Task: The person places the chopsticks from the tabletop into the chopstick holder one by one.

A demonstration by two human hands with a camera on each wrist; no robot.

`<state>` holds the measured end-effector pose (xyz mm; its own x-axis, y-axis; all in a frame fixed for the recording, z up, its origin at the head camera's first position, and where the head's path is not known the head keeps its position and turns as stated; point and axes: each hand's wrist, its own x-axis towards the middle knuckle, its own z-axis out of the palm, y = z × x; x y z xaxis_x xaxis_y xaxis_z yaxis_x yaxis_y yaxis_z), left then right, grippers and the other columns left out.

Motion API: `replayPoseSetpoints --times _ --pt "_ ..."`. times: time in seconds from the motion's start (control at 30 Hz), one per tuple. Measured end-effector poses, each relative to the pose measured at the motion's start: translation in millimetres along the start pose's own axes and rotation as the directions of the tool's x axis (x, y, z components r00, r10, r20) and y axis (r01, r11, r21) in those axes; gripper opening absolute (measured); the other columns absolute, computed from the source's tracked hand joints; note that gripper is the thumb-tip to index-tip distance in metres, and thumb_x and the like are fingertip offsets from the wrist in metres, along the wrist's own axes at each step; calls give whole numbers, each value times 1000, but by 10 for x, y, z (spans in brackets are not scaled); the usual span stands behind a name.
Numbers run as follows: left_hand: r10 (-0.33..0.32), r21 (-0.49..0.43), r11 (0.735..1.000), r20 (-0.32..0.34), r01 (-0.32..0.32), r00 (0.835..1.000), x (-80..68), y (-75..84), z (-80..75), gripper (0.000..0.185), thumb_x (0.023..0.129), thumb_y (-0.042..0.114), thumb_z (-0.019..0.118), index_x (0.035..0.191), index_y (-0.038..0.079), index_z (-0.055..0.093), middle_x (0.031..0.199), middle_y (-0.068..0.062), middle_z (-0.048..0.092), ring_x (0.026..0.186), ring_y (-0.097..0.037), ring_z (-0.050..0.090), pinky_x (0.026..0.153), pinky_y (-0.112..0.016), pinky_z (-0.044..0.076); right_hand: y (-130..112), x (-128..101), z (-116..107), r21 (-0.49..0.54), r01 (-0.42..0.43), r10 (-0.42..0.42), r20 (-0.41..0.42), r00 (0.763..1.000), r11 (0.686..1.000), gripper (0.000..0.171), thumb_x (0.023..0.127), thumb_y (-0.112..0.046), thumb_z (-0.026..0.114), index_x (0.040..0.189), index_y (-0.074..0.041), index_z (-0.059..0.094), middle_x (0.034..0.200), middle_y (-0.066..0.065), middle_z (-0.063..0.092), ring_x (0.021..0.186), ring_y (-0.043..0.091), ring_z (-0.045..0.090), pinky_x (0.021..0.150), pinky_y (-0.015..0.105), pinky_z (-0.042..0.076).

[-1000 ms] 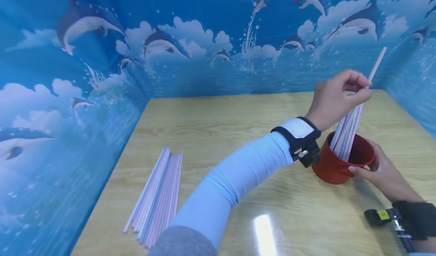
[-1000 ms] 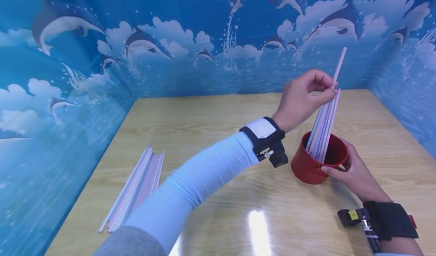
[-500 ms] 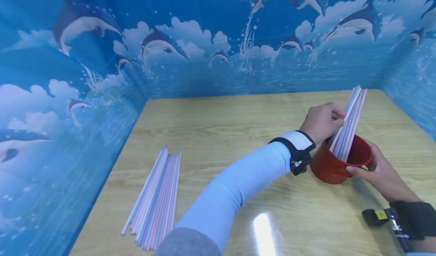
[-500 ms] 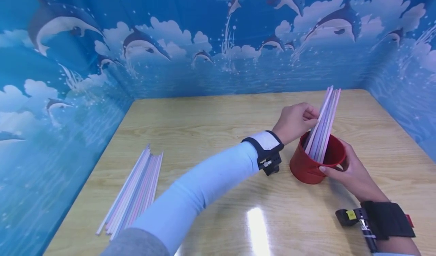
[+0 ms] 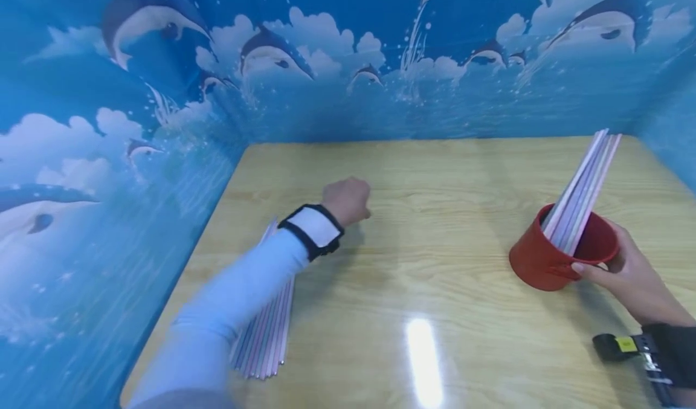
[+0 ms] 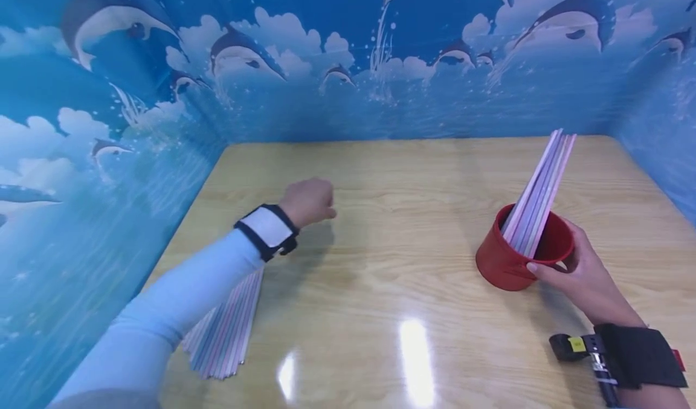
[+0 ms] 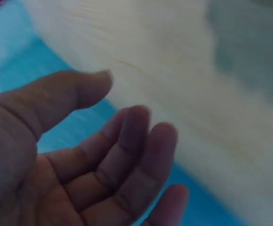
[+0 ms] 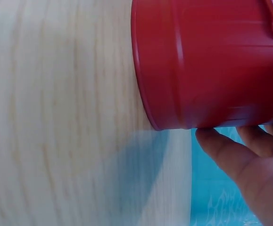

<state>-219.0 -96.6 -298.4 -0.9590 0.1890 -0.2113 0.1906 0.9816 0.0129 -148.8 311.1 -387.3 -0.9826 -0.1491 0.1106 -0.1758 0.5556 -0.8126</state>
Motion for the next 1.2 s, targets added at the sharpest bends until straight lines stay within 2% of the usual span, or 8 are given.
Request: replayPoseSetpoints --times 0.17,0.3,0.47,0.8,0.97,1.07,1.13,1.2 --pt "-246 -57 965 132 255 960 -309 -778 372 21 72 30 63 73 10 55 70 -2 55 61 -16 52 53 -31 42 133 36 12 -43 -39 38 -14 999 998 77 80 -11 56 134 -28 3 138 -7 18 112 -7 26 67 -4 30" --pt "-309 -134 933 177 334 934 -498 -1045 611 22 71 29 64 64 10 56 61 -2 54 52 -15 49 45 -28 38 361 62 -9 -43 -12 11 -20 1000 999 79 78 -9 58 134 -27 4 137 -5 19 115 -4 27 68 -3 31" --pt "-316 -163 928 129 335 940 -577 -1085 729 25 71 31 63 60 11 55 55 -1 52 47 -14 46 41 -26 35 559 92 -45 -60 -1 0 -32 999 998 80 77 -10 59 134 -27 5 137 -4 21 113 -6 28 68 -3 31" --pt "-315 25 949 102 314 944 -491 -897 743 29 65 36 67 77 10 59 81 -7 63 70 -22 58 60 -42 46 288 32 6 -61 -44 44 -11 999 997 78 80 -14 56 134 -29 2 140 -9 15 121 -5 20 75 -5 26" --pt "-296 -116 947 58 301 953 -384 -813 777 25 61 30 68 67 9 55 67 -5 58 56 -19 53 45 -31 41 56 -13 28 -45 -47 47 -7 999 998 76 81 -11 54 134 -29 2 138 -8 18 118 -9 21 77 -5 24" --pt "-265 -357 894 67 271 962 -300 -773 708 23 62 28 67 62 8 57 59 -4 59 51 -18 55 44 -26 41 16 -8 28 -52 -67 67 -2 998 996 76 82 -13 54 134 -29 1 140 -8 15 120 -6 20 75 -4 26" --pt "-238 -564 788 89 246 967 -228 -727 580 18 66 24 66 65 7 59 59 -6 61 52 -17 59 48 -26 46 20 -3 22 -54 -76 76 0 997 996 76 82 -15 54 134 -30 0 141 -8 13 121 -5 19 73 -4 27" --pt "-218 -727 653 88 212 972 -153 -651 375 13 70 19 64 71 7 61 66 -7 64 58 -17 62 55 -25 50 63 11 14 -40 -71 72 5 997 997 77 82 -14 54 134 -30 0 141 -8 12 121 -3 20 73 -4 28"
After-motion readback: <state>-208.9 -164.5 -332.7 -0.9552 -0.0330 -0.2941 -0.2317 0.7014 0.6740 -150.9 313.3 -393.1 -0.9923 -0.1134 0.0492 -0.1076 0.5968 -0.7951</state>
